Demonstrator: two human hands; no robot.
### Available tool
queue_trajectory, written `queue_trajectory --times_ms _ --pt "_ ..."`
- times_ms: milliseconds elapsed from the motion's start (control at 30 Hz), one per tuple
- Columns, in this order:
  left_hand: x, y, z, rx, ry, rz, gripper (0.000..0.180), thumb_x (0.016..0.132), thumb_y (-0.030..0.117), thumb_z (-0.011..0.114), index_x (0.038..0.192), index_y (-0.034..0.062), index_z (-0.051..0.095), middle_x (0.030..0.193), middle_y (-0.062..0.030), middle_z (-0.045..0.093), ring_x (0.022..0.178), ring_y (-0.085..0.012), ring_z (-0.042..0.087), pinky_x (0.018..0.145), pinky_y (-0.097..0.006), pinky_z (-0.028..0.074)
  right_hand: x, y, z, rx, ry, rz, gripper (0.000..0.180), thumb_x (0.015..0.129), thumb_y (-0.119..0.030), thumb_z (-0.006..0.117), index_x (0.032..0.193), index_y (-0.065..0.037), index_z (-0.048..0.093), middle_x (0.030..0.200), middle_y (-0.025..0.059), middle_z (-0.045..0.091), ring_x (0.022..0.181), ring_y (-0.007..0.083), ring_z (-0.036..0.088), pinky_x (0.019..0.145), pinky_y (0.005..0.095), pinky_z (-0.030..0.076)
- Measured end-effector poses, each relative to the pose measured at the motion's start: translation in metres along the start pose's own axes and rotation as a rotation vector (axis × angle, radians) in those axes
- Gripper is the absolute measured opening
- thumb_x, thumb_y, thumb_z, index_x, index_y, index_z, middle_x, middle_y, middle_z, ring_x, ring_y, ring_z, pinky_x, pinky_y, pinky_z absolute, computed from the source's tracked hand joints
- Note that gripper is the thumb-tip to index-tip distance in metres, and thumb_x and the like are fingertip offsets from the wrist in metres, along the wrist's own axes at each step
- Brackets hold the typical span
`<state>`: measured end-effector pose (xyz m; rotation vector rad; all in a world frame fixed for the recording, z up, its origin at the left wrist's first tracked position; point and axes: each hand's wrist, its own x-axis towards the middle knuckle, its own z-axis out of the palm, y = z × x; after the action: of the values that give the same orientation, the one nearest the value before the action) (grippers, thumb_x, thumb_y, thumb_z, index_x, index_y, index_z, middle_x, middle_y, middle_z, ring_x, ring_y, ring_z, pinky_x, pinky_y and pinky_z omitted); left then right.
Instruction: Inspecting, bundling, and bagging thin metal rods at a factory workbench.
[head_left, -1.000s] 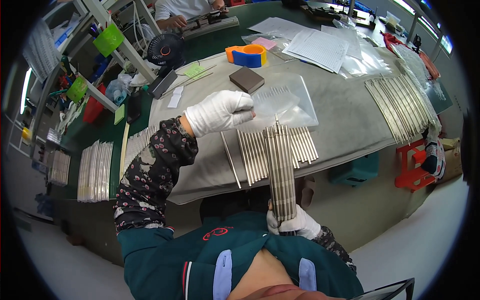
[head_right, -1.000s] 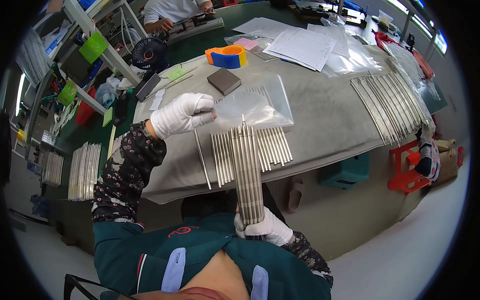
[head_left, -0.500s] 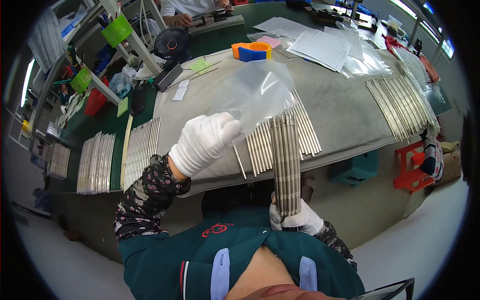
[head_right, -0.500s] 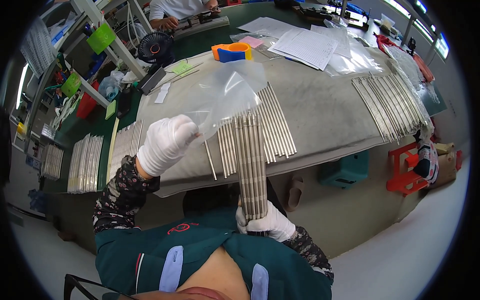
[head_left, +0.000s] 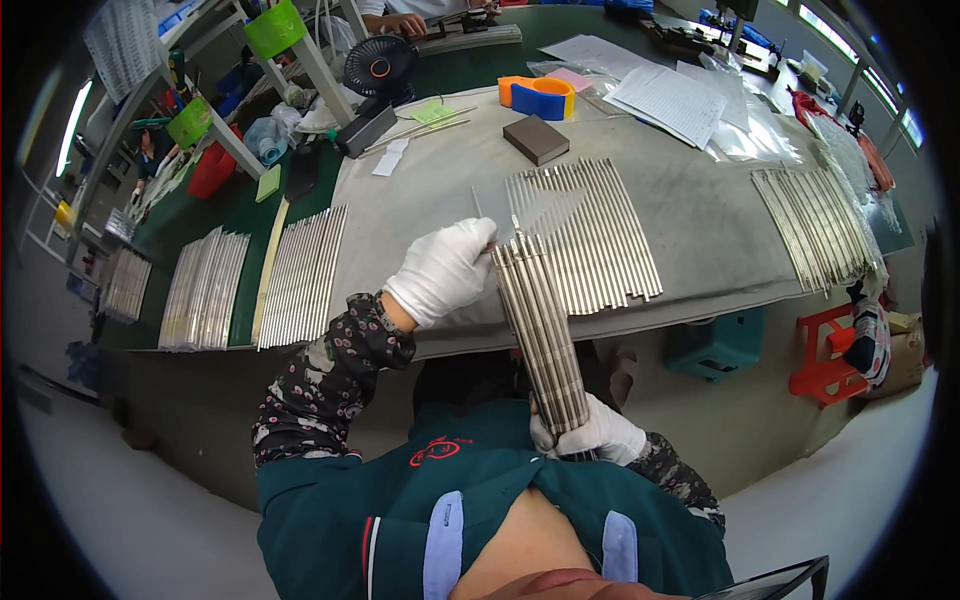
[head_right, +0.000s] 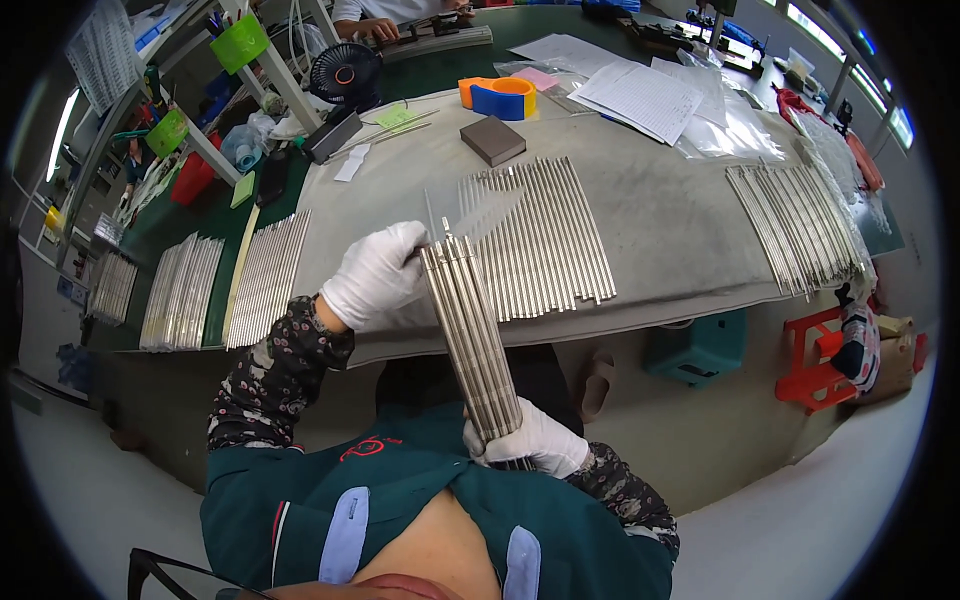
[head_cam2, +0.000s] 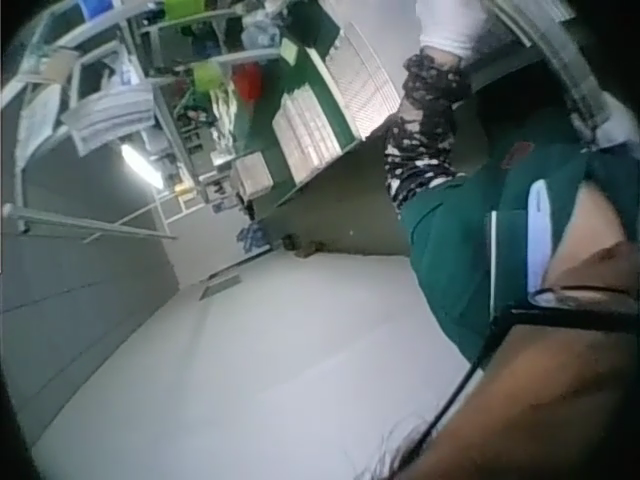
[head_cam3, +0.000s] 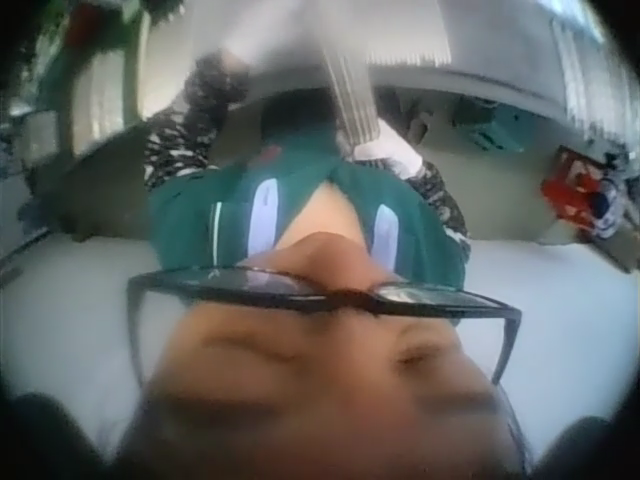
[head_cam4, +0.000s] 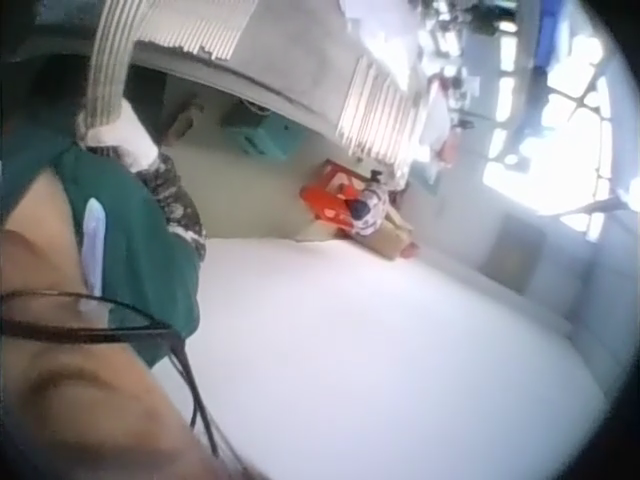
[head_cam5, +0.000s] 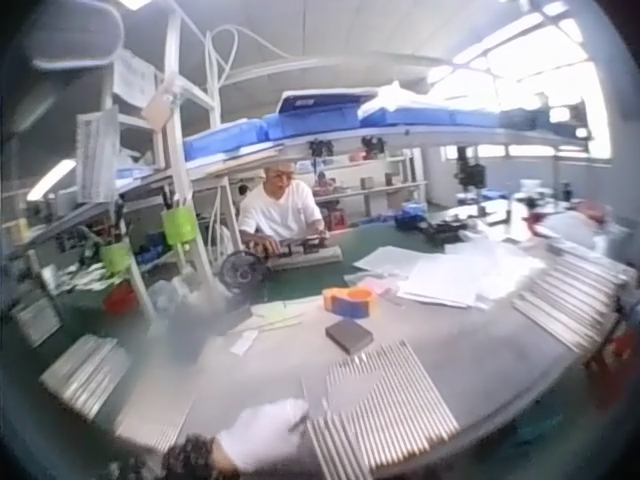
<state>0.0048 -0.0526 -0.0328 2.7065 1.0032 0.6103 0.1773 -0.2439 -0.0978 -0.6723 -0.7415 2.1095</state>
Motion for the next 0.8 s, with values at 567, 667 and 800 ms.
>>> queue_trajectory --times_ms 567,667,800 --pt "-0.104 -0.009 0.037 0.310 0.348 -0.173 0.014 0.068 0.008 0.062 0.073 0.0078 0.049 0.062 -0.0100 0.052 0.056 -0.0303 0.056 0.049 -0.038 0.045 0.019 -0.005 0.002 0.302 -0.010 0.037 0.055 0.067 -0.004 0.068 0.115 -0.009 0.041 0.080 0.0058 0.047 0.067 0.0184 0.050 0.062 0.0319 0.043" --pt "-0.102 -0.012 0.038 0.237 0.282 -0.513 0.014 0.078 0.013 0.061 0.077 0.0067 0.049 0.060 -0.0111 0.055 0.057 -0.0329 0.058 0.049 -0.039 0.045 0.029 -0.007 0.005 0.294 -0.039 0.069 0.048 0.067 -0.003 0.065 0.110 -0.008 0.045 0.078 0.0054 0.050 0.069 0.0178 0.052 0.063 0.0321 0.046" --pt "-0.099 -0.006 0.029 0.236 0.393 -0.150 0.010 0.076 0.009 0.058 0.077 0.0083 0.048 0.064 -0.0101 0.052 0.055 -0.0300 0.056 0.046 -0.036 0.044 0.043 -0.011 0.017 0.317 -0.063 0.075 0.047 0.067 -0.006 0.067 0.109 -0.008 0.045 0.079 0.0052 0.050 0.068 0.0172 0.053 0.062 0.0321 0.046"
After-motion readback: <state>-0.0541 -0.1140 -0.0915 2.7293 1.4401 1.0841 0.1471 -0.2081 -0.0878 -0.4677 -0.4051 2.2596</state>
